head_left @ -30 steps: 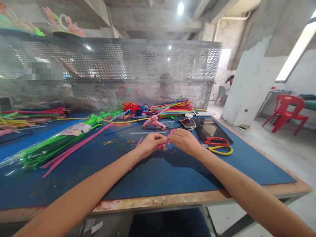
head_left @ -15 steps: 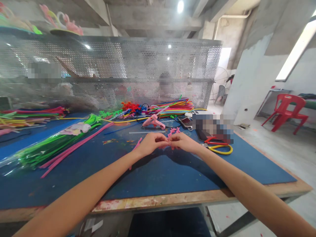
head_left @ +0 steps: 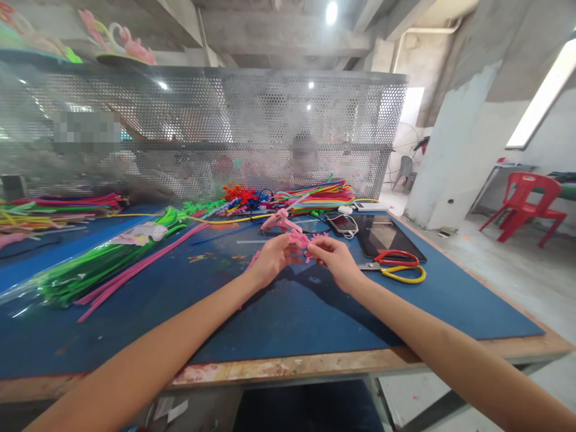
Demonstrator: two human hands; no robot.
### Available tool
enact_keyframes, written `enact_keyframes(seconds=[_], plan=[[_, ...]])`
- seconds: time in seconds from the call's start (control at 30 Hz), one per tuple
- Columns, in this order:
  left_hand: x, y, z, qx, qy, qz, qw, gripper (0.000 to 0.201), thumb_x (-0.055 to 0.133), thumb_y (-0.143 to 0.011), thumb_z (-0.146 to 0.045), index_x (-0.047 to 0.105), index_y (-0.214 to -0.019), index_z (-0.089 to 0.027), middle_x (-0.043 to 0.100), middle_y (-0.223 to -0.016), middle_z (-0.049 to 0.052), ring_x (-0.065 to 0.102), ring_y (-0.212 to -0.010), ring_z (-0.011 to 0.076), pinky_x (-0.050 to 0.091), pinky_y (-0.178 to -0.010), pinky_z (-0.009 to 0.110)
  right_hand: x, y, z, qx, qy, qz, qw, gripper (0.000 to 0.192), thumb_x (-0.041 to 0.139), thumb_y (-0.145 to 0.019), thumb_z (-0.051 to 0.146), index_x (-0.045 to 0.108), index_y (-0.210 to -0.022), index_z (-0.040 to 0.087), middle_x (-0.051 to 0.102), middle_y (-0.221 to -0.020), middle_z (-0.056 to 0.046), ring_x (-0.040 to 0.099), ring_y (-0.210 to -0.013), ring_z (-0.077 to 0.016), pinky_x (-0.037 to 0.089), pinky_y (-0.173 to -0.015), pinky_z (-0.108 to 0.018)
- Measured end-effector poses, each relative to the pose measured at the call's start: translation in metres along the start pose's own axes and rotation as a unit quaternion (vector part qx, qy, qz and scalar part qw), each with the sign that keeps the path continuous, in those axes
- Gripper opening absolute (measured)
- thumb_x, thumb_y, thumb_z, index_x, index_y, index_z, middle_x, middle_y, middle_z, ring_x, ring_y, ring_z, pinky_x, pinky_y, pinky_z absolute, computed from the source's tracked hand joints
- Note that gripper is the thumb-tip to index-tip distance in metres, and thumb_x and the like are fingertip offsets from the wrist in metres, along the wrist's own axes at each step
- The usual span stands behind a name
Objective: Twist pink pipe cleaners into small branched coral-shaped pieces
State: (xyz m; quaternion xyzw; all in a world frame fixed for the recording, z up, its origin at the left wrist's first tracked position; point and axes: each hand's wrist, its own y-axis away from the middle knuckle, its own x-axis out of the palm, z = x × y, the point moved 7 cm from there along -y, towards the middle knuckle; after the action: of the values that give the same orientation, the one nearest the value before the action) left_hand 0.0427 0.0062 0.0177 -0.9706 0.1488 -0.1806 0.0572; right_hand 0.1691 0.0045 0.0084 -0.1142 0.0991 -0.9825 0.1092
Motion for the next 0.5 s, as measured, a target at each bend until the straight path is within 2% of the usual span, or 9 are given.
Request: enact_keyframes(seconds=[0.13, 0.3, 0.5], plan=[[0.007, 0.004, 0.001, 0.016, -0.073, -0.003, 0.997, 0.028, 0.075, -0.061, -0.032, 0.064, -0.079, -0.013, 0.062, -0.068, -0.001, 0.056, -0.062, 0.0102, 0.048, -0.062, 0.024, 0.002, 0.002, 0.001, 0.009, 0.004, 0.004, 1.0, 0.033, 0.071, -0.058, 0.042, 0.062, -0.074, 0.015, 0.061, -0.063, 0.001, 0.045, -0.053, -0.0082, 0.029, -0.05, -0.022], [0.007, 0.005, -0.003, 0.05, -0.137, -0.031, 0.989, 0.026, 0.068, -0.067, -0.037, 0.064, -0.075, -0.012, 0.061, -0.069, 0.0, 0.054, -0.06, 0.0103, 0.046, -0.062, 0.023, 0.007, 0.002, 0.004, -0.022, 0.035, 0.031, 0.999, 0.031, 0.066, -0.064, 0.044, 0.059, -0.074, 0.016, 0.058, -0.062, 0.002, 0.043, -0.053, -0.008, 0.029, -0.051, -0.022], [0.007, 0.008, -0.016, 0.101, -0.233, -0.047, 0.966, 0.028, 0.063, -0.07, -0.04, 0.063, -0.069, -0.013, 0.058, -0.061, 0.0, 0.053, -0.057, 0.0108, 0.044, -0.058, 0.022, 0.017, 0.004, 0.011, -0.083, 0.134, 0.102, 0.982, 0.028, 0.055, -0.076, 0.044, 0.057, -0.071, 0.017, 0.056, -0.062, 0.001, 0.044, -0.055, -0.0095, 0.031, -0.052, -0.023]])
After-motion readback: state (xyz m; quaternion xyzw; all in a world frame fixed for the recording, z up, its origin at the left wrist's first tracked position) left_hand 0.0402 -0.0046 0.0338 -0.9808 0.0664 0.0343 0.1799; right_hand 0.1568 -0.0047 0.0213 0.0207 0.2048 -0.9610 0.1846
